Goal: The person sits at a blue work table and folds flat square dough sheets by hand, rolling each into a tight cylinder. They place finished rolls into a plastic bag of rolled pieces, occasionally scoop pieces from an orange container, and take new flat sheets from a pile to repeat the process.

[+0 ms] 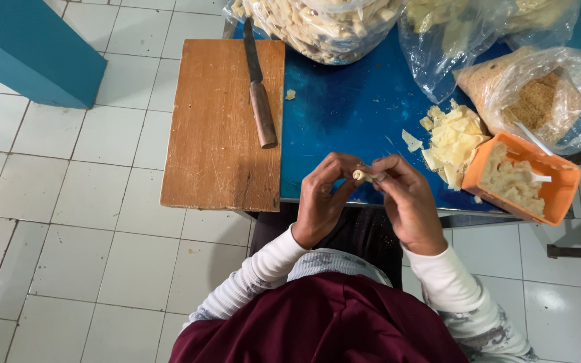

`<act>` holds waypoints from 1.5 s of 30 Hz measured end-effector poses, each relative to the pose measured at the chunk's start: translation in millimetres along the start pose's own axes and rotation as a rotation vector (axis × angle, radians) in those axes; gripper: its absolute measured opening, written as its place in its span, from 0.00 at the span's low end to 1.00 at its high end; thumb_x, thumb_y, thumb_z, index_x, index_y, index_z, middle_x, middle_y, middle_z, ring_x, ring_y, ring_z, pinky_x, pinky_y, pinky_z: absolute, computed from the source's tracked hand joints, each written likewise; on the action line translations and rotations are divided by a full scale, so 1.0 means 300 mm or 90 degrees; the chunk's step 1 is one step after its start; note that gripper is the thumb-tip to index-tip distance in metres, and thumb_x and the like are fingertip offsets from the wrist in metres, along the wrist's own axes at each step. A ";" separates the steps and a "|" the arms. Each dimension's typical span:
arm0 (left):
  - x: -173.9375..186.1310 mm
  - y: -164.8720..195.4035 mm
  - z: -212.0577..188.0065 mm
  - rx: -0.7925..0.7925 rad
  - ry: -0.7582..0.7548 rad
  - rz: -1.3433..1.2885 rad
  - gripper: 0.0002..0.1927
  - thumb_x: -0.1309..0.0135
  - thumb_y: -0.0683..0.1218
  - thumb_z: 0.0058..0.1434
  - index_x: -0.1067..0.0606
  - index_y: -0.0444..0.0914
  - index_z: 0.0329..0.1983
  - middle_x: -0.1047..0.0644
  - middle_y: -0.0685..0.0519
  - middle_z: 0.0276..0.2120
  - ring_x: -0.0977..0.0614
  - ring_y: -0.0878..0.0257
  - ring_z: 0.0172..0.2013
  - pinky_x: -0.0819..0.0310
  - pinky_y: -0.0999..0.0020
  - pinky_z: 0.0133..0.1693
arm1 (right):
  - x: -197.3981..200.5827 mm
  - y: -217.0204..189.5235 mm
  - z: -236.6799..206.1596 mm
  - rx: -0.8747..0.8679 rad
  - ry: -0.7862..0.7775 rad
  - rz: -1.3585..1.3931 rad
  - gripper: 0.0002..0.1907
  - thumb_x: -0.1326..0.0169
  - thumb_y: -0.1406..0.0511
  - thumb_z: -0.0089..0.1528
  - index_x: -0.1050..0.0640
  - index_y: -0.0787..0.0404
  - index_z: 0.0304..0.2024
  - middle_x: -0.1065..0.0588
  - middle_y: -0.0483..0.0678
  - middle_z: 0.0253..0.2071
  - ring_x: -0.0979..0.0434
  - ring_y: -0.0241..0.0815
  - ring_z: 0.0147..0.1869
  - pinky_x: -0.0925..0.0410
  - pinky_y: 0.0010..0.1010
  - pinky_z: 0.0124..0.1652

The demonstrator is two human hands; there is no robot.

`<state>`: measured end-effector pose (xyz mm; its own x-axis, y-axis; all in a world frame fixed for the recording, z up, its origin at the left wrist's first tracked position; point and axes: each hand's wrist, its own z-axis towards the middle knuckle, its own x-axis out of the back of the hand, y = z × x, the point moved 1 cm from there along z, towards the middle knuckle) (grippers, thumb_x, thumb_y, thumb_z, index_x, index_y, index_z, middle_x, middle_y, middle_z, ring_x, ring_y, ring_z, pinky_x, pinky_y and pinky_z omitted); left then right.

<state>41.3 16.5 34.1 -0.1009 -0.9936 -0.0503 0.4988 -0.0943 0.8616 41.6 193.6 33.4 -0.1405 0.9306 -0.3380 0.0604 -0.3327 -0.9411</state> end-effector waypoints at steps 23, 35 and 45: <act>-0.019 0.014 -0.010 -0.011 0.051 0.010 0.08 0.40 0.33 0.64 0.24 0.32 0.44 0.21 0.48 0.44 0.17 0.63 0.41 0.20 0.71 0.43 | -0.137 -0.120 -0.041 0.539 0.093 -0.861 0.10 0.39 0.75 0.63 0.22 0.60 0.45 0.21 0.45 0.41 0.23 0.45 0.42 0.36 0.39 0.50; -0.072 -0.094 -0.031 0.106 0.100 -0.404 0.06 0.43 0.35 0.68 0.29 0.33 0.43 0.23 0.51 0.44 0.19 0.66 0.46 0.22 0.71 0.50 | -0.139 -0.095 -0.067 0.584 0.123 -0.881 0.13 0.35 0.73 0.59 0.20 0.58 0.46 0.22 0.45 0.48 0.25 0.49 0.49 0.36 0.40 0.51; -0.066 -0.167 -0.073 0.226 0.102 -0.561 0.08 0.42 0.40 0.72 0.29 0.33 0.47 0.23 0.48 0.45 0.19 0.64 0.43 0.23 0.69 0.49 | -0.098 -0.100 -0.030 0.566 -0.004 -0.770 0.13 0.38 0.76 0.60 0.22 0.62 0.47 0.20 0.50 0.46 0.18 0.49 0.48 0.27 0.35 0.45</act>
<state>37.1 39.4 -19.2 -0.1820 -0.5741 -0.7983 0.0075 -0.8127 0.5827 52.9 177.5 71.6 0.3296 0.7037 0.6294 -0.6954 0.6319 -0.3423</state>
